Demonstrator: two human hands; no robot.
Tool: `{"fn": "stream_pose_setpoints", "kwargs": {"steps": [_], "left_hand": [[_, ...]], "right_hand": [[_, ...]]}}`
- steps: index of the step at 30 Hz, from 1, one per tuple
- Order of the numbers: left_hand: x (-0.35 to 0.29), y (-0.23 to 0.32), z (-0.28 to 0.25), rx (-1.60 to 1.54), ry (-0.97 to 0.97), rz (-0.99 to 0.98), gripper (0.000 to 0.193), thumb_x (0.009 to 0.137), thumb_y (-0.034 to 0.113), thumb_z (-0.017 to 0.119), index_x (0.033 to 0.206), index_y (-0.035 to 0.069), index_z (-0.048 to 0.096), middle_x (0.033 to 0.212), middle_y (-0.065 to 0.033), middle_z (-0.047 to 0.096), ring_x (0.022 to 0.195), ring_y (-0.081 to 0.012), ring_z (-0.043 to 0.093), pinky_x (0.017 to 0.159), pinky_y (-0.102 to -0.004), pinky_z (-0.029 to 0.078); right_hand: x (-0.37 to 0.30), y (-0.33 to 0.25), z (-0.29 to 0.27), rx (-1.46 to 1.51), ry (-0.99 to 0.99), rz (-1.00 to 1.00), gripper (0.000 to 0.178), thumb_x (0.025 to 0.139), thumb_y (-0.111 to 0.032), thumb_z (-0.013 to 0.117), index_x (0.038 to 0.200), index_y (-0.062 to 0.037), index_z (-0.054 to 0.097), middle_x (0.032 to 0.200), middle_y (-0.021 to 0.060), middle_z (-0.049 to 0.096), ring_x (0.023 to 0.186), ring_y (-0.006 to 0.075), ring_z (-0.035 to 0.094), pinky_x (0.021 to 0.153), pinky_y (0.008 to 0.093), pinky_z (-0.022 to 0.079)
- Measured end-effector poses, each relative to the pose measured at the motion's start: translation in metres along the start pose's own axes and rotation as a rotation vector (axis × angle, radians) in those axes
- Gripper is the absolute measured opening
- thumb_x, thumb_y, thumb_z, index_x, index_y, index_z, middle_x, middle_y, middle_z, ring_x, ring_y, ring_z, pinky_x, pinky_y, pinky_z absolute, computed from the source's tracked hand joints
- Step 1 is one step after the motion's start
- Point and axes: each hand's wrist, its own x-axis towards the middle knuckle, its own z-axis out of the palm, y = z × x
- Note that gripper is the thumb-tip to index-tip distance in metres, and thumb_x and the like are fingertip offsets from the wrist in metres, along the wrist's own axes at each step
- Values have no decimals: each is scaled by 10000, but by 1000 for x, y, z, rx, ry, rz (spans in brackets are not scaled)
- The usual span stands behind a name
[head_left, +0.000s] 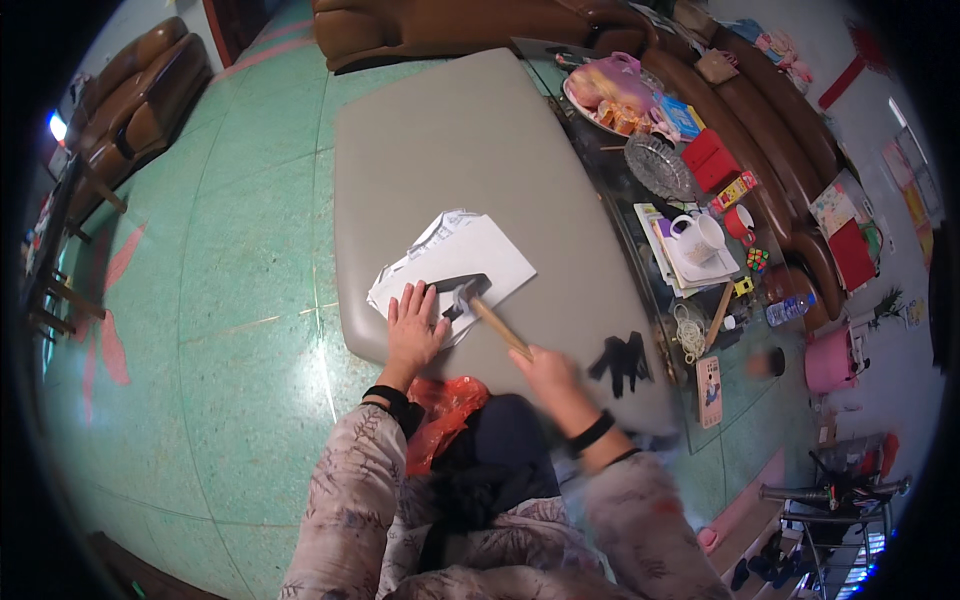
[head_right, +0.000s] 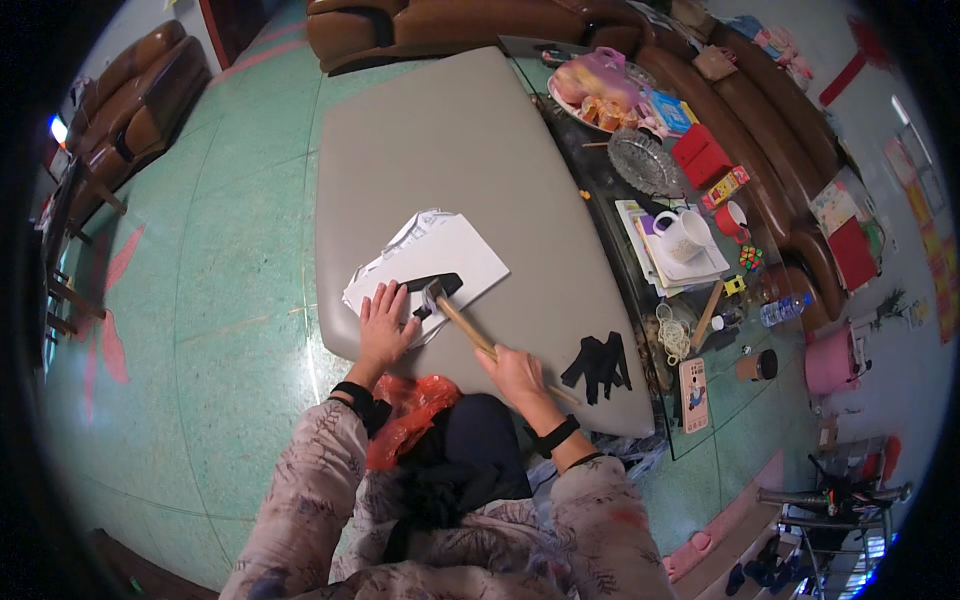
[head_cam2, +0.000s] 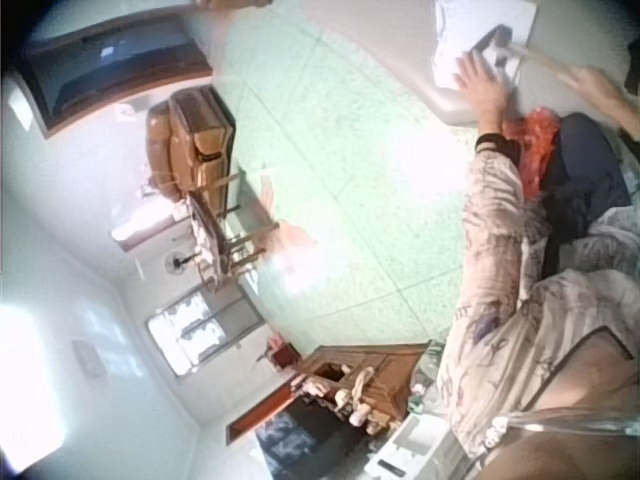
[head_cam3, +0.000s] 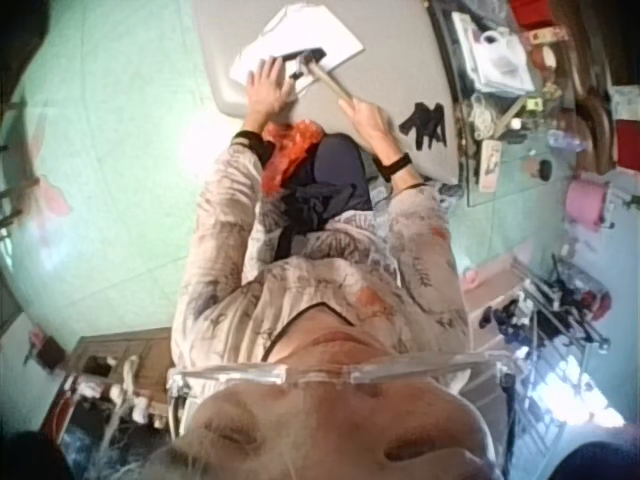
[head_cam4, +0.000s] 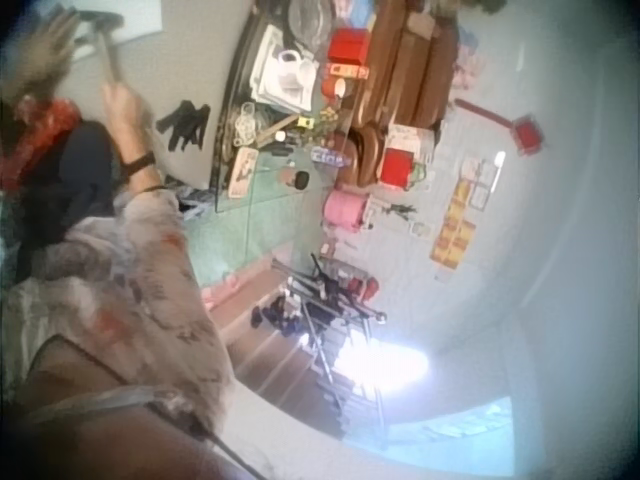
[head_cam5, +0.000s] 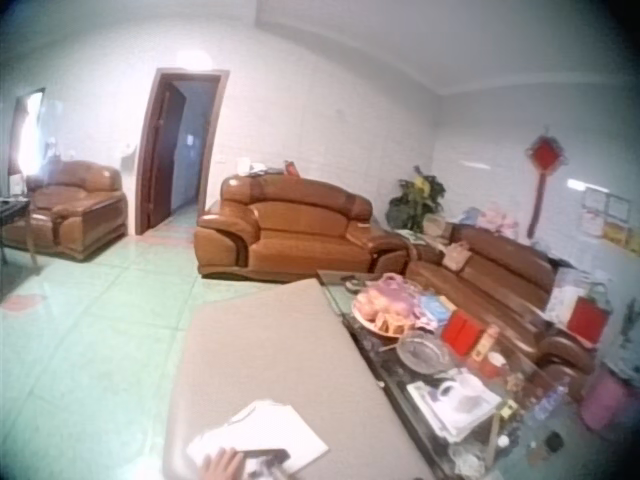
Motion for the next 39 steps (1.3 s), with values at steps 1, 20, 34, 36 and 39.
{"fn": "stream_pose_setpoints", "kwargs": {"steps": [1, 20, 34, 36, 39], "left_hand": [[-4, -2, 1, 6, -8, -5, 624, 827, 408, 525, 1367, 126, 387, 1457, -69, 303, 1374, -258, 208, 1117, -460, 107], [68, 23, 1, -171, -64, -57, 165, 762, 147, 666, 834, 35, 569, 768, -82, 620, 738, -243, 598, 652, -391, 466], [-53, 108, -120, -1563, -438, -310, 109, 838, 23, 634, 859, 21, 527, 755, -58, 622, 699, -114, 603, 672, -227, 476], [-67, 114, -120, -1598, -480, -298, 103, 840, 14, 625, 897, 12, 539, 779, -48, 622, 730, -106, 598, 704, -221, 473], [-80, 128, -125, -1623, -467, -298, 129, 854, 33, 611, 970, -2, 567, 816, -26, 620, 778, -86, 575, 735, -213, 458]], "right_hand": [[-6, -8, -3, 41, 6, 7, 430, 860, -447, 539, 816, -27, 620, 733, 221, 625, 741, 413, 607, 678, 507, 475], [4, 65, 31, -150, 347, 320, 315, 920, -327, 472, 886, -15, 489, 792, 212, 600, 750, 406, 607, 677, 503, 462], [-47, -44, -67, 992, 154, -86, 235, 892, -190, 590, 930, 40, 619, 796, 23, 621, 682, 66, 547, 586, 232, 434], [-59, -43, -70, 1086, 37, -58, 195, 865, -140, 620, 911, 49, 617, 761, 18, 607, 673, 47, 535, 586, 207, 425], [-75, -43, -78, 1115, -79, -26, 154, 846, -94, 635, 889, 52, 615, 756, 8, 603, 681, 39, 535, 587, 193, 424]]}}
